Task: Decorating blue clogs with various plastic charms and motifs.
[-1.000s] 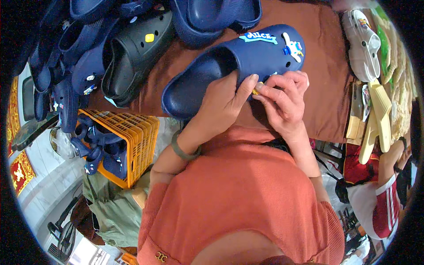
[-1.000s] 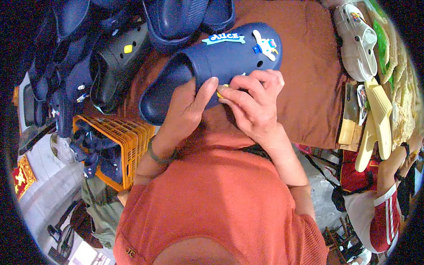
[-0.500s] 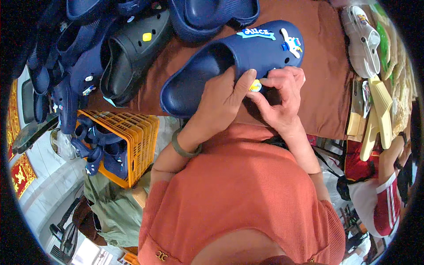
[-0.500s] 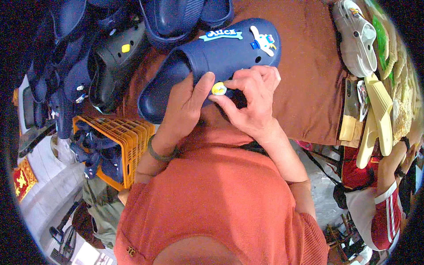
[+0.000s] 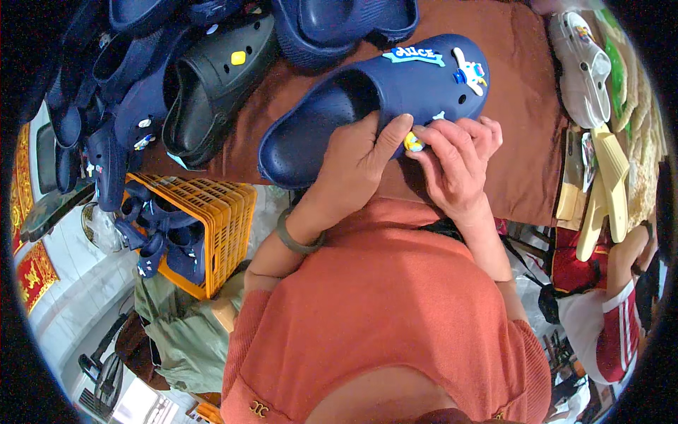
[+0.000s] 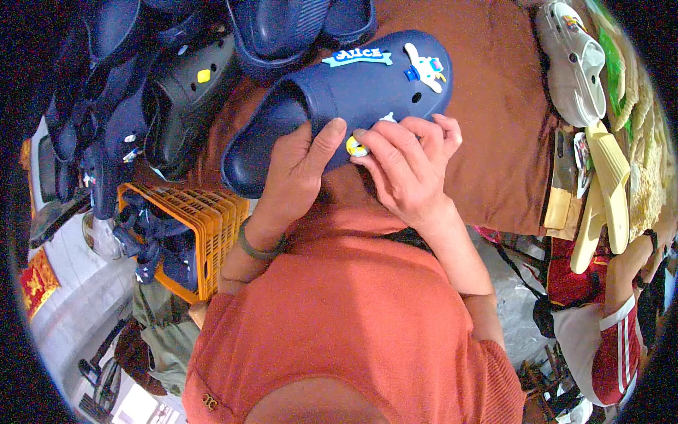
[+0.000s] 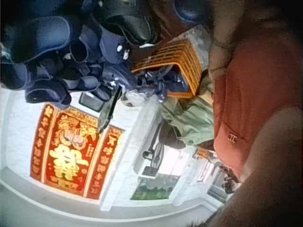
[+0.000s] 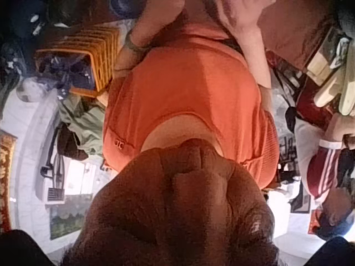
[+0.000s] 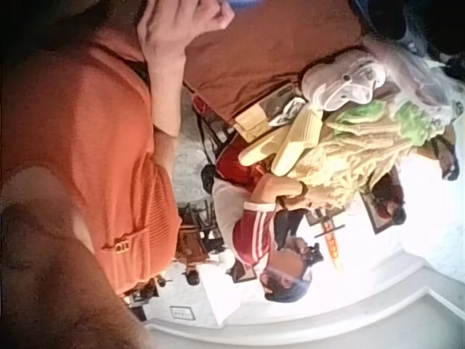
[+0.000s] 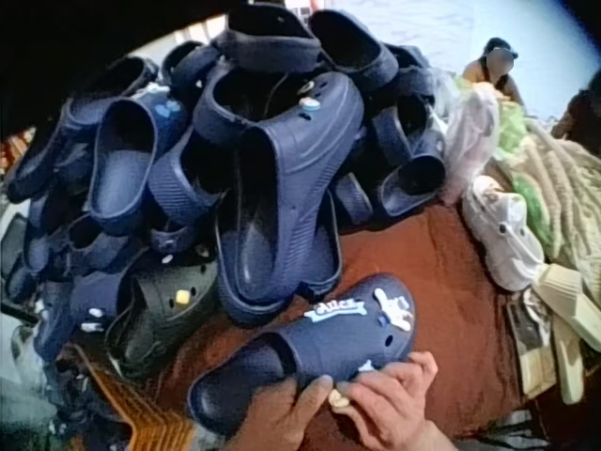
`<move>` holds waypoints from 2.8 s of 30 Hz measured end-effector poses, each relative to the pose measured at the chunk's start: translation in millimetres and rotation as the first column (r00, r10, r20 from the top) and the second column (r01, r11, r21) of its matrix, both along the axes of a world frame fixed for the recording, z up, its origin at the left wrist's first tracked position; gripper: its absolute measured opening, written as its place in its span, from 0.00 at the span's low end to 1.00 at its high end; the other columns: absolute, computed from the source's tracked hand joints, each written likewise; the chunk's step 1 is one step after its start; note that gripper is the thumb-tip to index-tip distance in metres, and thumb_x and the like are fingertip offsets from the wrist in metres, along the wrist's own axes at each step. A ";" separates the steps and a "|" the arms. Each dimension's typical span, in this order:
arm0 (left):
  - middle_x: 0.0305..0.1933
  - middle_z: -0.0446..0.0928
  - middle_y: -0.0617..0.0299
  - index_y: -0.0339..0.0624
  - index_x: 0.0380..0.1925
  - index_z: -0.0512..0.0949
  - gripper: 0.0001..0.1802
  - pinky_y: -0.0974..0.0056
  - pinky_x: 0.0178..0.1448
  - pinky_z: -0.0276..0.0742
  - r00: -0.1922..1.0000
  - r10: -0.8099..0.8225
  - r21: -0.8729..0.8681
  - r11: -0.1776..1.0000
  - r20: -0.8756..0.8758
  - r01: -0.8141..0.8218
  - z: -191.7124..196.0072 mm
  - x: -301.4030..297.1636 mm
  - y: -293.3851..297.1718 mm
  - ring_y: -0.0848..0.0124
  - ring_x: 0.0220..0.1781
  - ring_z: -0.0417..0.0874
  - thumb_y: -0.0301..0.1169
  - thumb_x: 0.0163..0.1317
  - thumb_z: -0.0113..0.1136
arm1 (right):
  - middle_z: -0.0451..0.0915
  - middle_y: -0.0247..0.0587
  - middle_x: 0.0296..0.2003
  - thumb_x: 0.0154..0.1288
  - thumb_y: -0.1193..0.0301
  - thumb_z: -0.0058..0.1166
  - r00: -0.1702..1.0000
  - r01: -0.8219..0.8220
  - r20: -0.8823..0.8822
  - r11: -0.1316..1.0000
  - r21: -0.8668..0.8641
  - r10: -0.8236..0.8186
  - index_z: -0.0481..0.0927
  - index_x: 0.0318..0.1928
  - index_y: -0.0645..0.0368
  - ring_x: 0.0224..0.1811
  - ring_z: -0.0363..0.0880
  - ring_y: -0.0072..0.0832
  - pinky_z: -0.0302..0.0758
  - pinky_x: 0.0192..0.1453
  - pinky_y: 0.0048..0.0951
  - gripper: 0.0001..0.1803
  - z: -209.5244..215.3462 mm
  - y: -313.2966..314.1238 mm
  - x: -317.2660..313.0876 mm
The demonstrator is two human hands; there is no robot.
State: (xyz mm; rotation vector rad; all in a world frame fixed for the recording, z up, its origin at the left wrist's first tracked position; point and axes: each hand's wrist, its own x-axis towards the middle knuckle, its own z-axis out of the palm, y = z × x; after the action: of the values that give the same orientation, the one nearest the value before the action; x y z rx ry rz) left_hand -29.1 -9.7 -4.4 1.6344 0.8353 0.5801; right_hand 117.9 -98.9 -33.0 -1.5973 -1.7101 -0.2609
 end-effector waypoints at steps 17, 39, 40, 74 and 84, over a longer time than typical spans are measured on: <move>0.31 0.78 0.42 0.34 0.39 0.75 0.22 0.53 0.38 0.74 0.999 0.032 0.082 0.996 -0.023 -0.030 -4.4 1.9 -0.8 0.46 0.36 0.80 0.45 0.68 0.49 | 0.78 0.28 0.39 0.47 0.65 0.66 0.999 0.049 0.021 0.998 -0.032 -0.049 0.80 0.40 0.51 0.41 0.72 0.29 0.57 0.57 0.44 0.17 13.5 4.0 -0.1; 0.33 0.81 0.50 0.36 0.42 0.78 0.18 0.62 0.40 0.77 0.986 -0.160 0.158 0.974 -0.036 0.164 -11.7 4.8 5.2 0.67 0.35 0.84 0.38 0.59 0.64 | 0.77 0.31 0.40 0.43 0.65 0.69 0.986 0.096 0.152 0.979 -0.182 -0.068 0.80 0.42 0.51 0.46 0.72 0.32 0.56 0.62 0.44 0.22 39.6 -0.2 17.9; 0.33 0.81 0.50 0.36 0.42 0.78 0.17 0.61 0.39 0.77 0.989 -0.133 0.150 0.979 -0.060 0.141 -9.5 4.9 3.8 0.63 0.34 0.84 0.38 0.58 0.65 | 0.77 0.32 0.40 0.42 0.64 0.70 0.993 0.093 0.085 0.984 -0.153 -0.081 0.80 0.42 0.51 0.46 0.72 0.32 0.58 0.60 0.44 0.22 37.5 -1.2 22.0; 0.42 0.80 0.58 0.35 0.44 0.76 0.18 0.64 0.51 0.74 0.989 -0.135 -0.144 0.982 -0.059 0.125 10.1 15.2 4.1 0.69 0.44 0.79 0.29 0.53 0.64 | 0.76 0.37 0.35 0.47 0.74 0.65 0.984 0.027 -0.174 0.998 -0.063 -0.038 0.80 0.38 0.57 0.39 0.74 0.35 0.67 0.48 0.38 0.14 3.3 -9.7 26.4; 0.41 0.81 0.56 0.35 0.44 0.76 0.18 0.64 0.50 0.75 0.985 -0.139 -0.034 0.990 -0.107 0.136 6.2 15.1 7.8 0.67 0.43 0.81 0.30 0.53 0.64 | 0.78 0.40 0.31 0.47 0.79 0.64 0.940 -0.228 -0.274 0.972 -0.062 0.203 0.78 0.31 0.61 0.35 0.77 0.36 0.70 0.47 0.39 0.09 2.3 -16.6 38.5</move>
State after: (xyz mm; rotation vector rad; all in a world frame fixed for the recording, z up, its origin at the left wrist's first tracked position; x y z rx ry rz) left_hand -14.0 -1.9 1.9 1.6963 0.7981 0.3843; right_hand 156.4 -115.6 -30.7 -1.4204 -1.6869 0.1390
